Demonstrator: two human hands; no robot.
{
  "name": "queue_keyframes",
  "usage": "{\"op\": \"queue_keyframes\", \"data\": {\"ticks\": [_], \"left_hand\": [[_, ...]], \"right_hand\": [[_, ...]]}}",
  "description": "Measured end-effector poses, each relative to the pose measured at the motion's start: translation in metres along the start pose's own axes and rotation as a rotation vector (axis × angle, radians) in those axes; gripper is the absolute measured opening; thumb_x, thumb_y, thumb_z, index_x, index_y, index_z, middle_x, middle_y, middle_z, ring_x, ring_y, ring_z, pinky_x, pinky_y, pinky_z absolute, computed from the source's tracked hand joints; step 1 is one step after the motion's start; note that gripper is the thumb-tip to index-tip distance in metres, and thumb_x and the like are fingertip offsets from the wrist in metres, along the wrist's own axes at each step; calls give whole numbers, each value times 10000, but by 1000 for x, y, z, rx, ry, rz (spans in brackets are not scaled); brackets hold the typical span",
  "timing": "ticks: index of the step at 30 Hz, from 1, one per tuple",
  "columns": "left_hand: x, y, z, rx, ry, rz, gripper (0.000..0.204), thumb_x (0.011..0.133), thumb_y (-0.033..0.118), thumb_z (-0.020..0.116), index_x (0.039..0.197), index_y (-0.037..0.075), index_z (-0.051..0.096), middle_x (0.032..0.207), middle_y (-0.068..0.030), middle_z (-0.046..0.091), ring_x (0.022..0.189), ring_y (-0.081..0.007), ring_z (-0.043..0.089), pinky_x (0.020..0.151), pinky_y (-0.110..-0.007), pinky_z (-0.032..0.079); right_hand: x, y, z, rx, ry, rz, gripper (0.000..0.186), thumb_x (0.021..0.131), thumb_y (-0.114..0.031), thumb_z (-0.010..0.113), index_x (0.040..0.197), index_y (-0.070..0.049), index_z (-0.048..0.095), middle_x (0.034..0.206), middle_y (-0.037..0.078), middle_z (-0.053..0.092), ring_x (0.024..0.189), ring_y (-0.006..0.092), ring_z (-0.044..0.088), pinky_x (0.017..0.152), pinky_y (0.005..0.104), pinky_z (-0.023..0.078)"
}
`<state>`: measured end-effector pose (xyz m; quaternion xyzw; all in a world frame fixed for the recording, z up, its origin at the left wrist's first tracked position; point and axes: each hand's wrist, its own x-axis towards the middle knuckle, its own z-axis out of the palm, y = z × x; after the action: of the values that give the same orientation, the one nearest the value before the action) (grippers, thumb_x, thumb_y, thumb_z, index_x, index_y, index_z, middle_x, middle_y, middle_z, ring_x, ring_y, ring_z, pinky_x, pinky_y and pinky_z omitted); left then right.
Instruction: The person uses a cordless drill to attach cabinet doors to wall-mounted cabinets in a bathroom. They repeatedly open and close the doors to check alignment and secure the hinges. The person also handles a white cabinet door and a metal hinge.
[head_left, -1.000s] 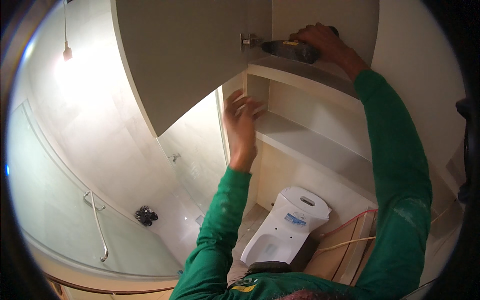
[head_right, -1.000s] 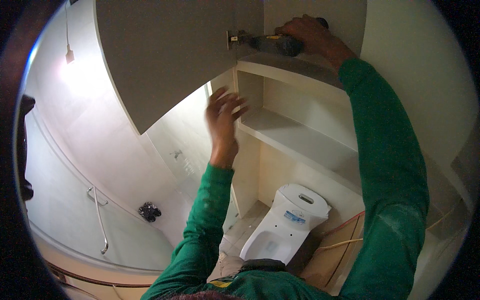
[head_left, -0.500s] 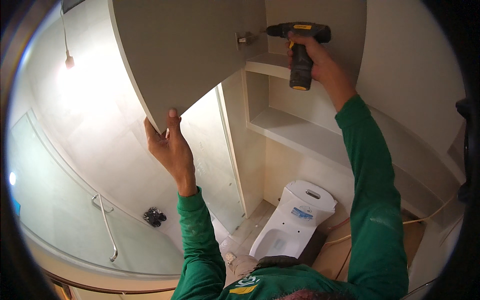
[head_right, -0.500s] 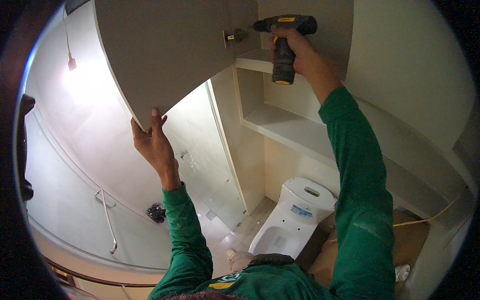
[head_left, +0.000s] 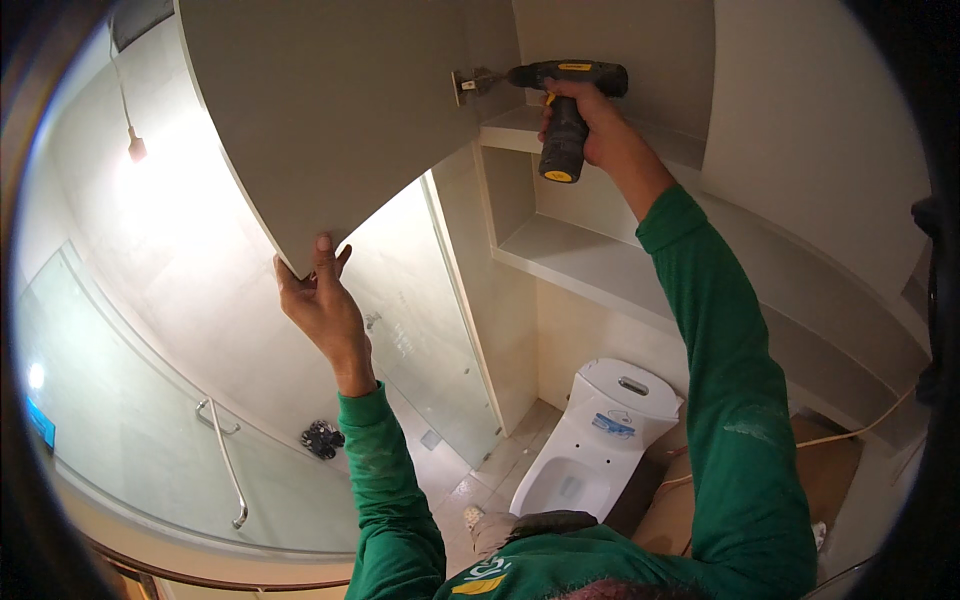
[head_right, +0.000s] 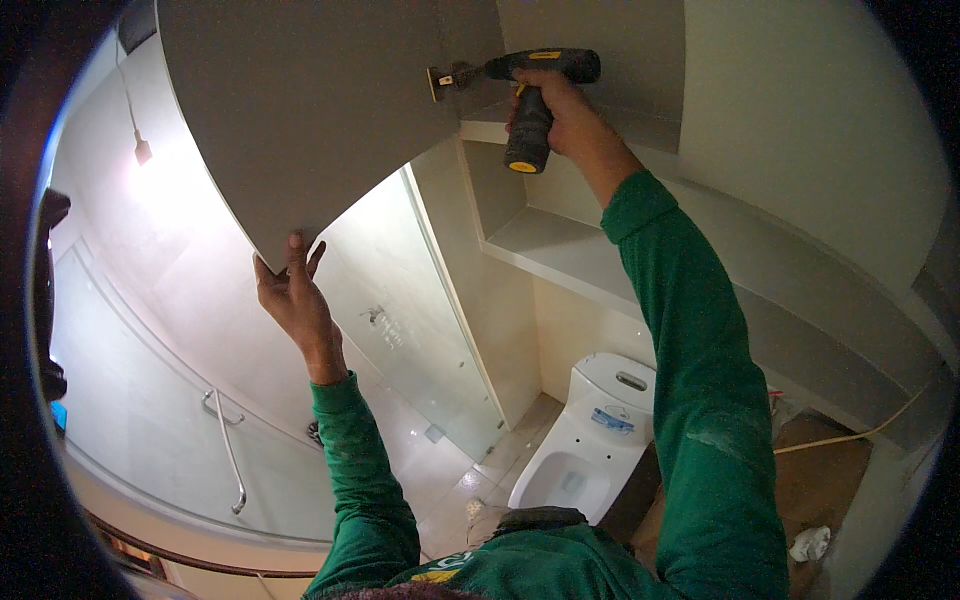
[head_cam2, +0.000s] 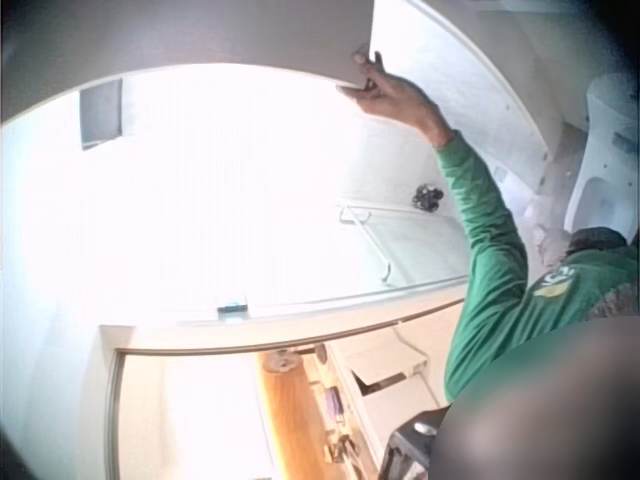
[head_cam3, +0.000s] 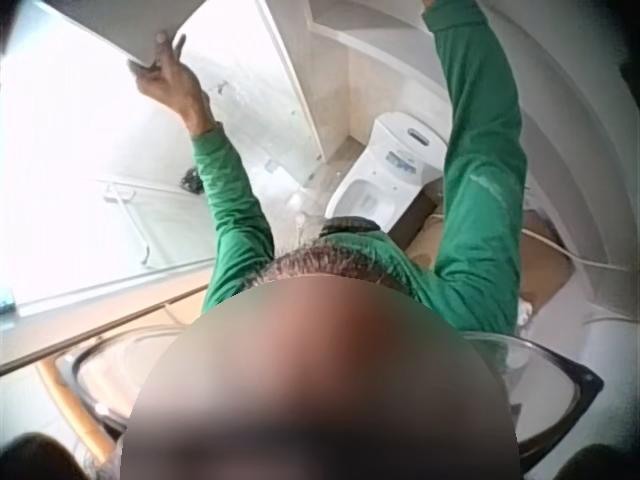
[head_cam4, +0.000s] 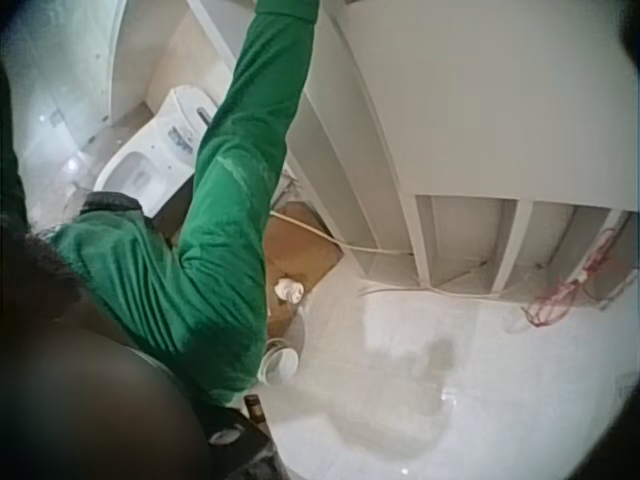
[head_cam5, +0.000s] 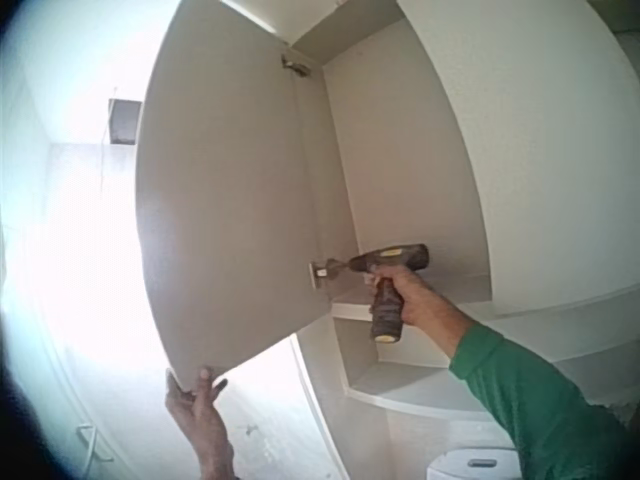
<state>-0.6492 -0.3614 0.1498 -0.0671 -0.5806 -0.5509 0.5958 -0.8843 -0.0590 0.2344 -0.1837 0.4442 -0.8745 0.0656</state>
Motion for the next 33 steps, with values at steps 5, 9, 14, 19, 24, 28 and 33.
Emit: {"op": "queue_keyframes", "data": {"ticks": [5, 9, 14, 19, 24, 28, 33], "left_hand": [[2, 1, -6, -6, -16, 0, 412, 1096, 221, 716, 1355, -78, 604, 1169, -187, 737, 1086, -265, 768, 958, -448, 687], [3, 2, -8, 6, -12, -11, 435, 1093, 238, 722, 1365, -77, 598, 1171, -196, 736, 1092, -280, 768, 960, -461, 688], [4, 1, -9, 13, -2, -25, 445, 1093, 245, 722, 1373, -77, 594, 1181, -204, 736, 1102, -290, 769, 967, -469, 687], [4, -1, -9, 9, -3, -16, 454, 1094, 241, 720, 1388, -78, 587, 1190, -208, 736, 1103, -291, 769, 967, -468, 689], [4, 0, -11, 11, -11, -11, 463, 1091, 238, 723, 1391, -86, 584, 1189, -212, 734, 1101, -293, 770, 971, -468, 689], [4, 0, -12, 13, -15, -37, 441, 1092, 238, 718, 1387, -65, 590, 1233, -211, 719, 1145, -308, 753, 1005, -496, 680], [4, -1, -11, 39, 2, -34, 470, 1087, 246, 730, 1390, -85, 590, 1201, -217, 724, 1115, -301, 766, 966, -468, 693]], "right_hand": [[-2, 0, 4, -49, 45, -10, 260, 975, -201, 781, 1112, -27, 645, 820, 109, 711, 654, 275, 723, 654, 484, 653], [-8, 0, 9, -70, 48, -8, 269, 967, -229, 801, 1083, -34, 657, 813, 93, 698, 650, 254, 704, 660, 470, 649], [-13, 1, 9, -90, 52, 10, 297, 964, -274, 826, 1067, -46, 667, 795, 66, 667, 659, 224, 680, 668, 447, 640], [-14, 4, 8, -94, 18, -20, 300, 965, -274, 825, 1074, -46, 663, 796, 66, 666, 658, 228, 679, 667, 448, 640], [-16, 5, 10, -97, 20, -43, 308, 958, -275, 831, 1076, -44, 664, 795, 64, 666, 659, 228, 680, 664, 443, 641], [-17, 4, 14, -96, 63, -13, 314, 953, -277, 832, 1066, -33, 670, 788, 63, 664, 658, 225, 681, 657, 438, 641], [-16, 5, 12, -104, 55, -24, 316, 948, -282, 835, 1047, -28, 677, 775, 63, 659, 646, 226, 680, 647, 438, 641]]}}
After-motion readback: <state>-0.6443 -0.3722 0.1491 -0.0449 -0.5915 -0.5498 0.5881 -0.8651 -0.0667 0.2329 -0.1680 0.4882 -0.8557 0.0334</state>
